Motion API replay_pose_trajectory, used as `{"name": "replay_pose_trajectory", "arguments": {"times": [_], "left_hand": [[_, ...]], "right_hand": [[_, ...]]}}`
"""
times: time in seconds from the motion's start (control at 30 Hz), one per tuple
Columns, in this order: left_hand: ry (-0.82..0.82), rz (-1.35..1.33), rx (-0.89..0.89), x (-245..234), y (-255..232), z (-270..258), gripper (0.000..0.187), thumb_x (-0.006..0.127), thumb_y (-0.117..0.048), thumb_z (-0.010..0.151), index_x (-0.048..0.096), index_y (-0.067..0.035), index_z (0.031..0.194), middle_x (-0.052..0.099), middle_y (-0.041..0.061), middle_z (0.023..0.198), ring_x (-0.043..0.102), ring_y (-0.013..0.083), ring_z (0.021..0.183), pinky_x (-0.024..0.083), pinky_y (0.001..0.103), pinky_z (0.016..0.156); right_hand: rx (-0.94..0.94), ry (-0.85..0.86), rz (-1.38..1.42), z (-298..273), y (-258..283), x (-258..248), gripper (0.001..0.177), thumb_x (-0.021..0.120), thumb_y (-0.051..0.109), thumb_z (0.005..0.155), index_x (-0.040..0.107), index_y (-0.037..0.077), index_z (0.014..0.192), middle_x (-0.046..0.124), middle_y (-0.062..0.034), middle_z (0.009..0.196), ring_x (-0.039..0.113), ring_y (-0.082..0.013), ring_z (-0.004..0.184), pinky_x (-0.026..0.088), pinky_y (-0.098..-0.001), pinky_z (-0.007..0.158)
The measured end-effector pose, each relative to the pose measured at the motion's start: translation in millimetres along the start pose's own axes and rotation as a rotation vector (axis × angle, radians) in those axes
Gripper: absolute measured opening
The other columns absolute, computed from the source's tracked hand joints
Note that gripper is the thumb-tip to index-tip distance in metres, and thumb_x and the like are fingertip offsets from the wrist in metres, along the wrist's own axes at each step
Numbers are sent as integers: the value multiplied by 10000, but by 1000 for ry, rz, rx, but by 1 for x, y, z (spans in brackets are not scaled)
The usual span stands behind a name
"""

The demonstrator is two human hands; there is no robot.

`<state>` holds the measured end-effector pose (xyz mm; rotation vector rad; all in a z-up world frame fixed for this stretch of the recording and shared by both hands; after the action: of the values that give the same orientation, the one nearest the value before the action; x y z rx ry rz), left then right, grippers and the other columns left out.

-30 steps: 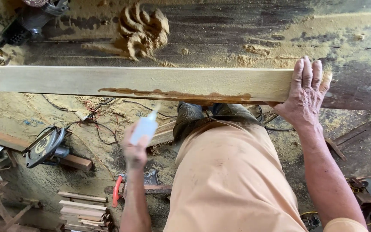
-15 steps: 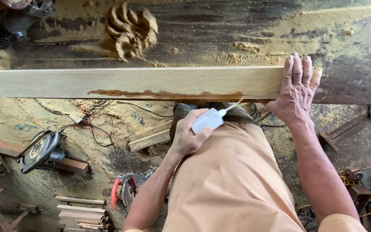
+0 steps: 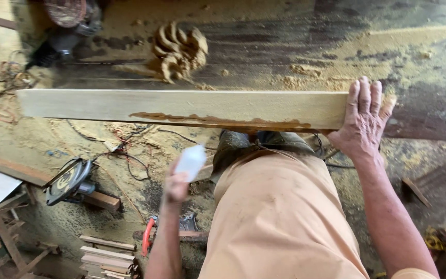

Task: Sanding a wooden board, applying wood glue, and measuring with a ruler

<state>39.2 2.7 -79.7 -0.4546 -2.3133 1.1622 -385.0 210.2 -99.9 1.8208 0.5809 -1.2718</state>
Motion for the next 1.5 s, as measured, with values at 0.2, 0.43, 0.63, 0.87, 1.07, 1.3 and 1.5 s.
{"name": "replay_pose_trajectory", "arguments": {"times": [0.2, 0.43, 0.63, 0.87, 1.07, 1.3, 1.5], "left_hand": [[5, 46, 428, -49, -81, -1, 566, 682, -216, 953, 551, -185, 1503, 576, 128, 1414, 573, 242, 1210, 565, 358, 927], [19, 90, 533, -43, -129, 39, 587, 750, -173, 955, 532, -163, 1499, 604, 122, 1393, 582, 253, 1279, 583, 404, 1030], [67, 206, 464, -79, -146, 56, 645, 780, -261, 905, 498, -179, 1480, 646, 190, 1309, 590, 289, 1283, 508, 505, 1074], [89, 210, 466, -163, -154, 54, 734, 803, -246, 840, 460, -134, 1479, 630, 226, 1274, 618, 340, 1264, 463, 556, 1154], [96, 185, 457, -214, -176, 62, 829, 800, -233, 809, 401, -143, 1530, 570, 291, 1347, 593, 364, 1290, 494, 546, 1136], [144, 360, 422, -232, -200, 58, 738, 730, -213, 876, 394, -141, 1529, 598, 267, 1297, 603, 327, 1263, 502, 565, 1103], [112, 328, 380, -227, -207, 64, 756, 777, -188, 819, 428, -55, 1476, 630, 313, 1233, 635, 335, 1235, 561, 474, 1030]], "right_hand": [[216, 120, 34, 2, 25, -9, 1347, 763, 240, 511, 86, -38, 1642, -8, -263, 1707, -32, -444, 1580, -69, -668, 1234], [121, 41, 27, -4, 56, 7, 1338, 784, 516, 662, 63, -75, 1623, -2, -296, 1687, -9, -452, 1578, 17, -633, 1278], [24, 64, 61, 14, 132, 28, 1392, 681, 732, 620, 194, -133, 1595, 102, -348, 1659, 76, -491, 1550, 33, -590, 1265], [-257, 61, 84, 48, 268, 78, 1356, 817, 726, 598, 288, -32, 1590, 261, -341, 1638, 228, -512, 1516, 92, -594, 1255], [-487, 10, -833, 145, 282, 129, 1056, 514, 809, 832, 222, 282, 1699, 113, -24, 1773, 41, -291, 1618, -10, -491, 1335], [-47, 178, -149, 202, 319, 173, 266, 602, -157, 845, 776, -44, 1011, 514, -288, 1377, 748, -366, 878, 686, -485, 777], [-135, -119, 197, 188, 312, 150, 265, 604, 47, 967, 718, 131, 744, 693, -38, 741, 731, -258, 645, 635, -371, 553]]}}
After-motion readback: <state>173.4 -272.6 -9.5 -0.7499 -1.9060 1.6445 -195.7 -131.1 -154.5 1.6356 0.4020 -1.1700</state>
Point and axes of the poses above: each hand's wrist, its own z-axis towards the middle knuckle, its own x-axis out of the palm, y = z × x, the point moved 1 cm from there along z, towards the middle knuckle
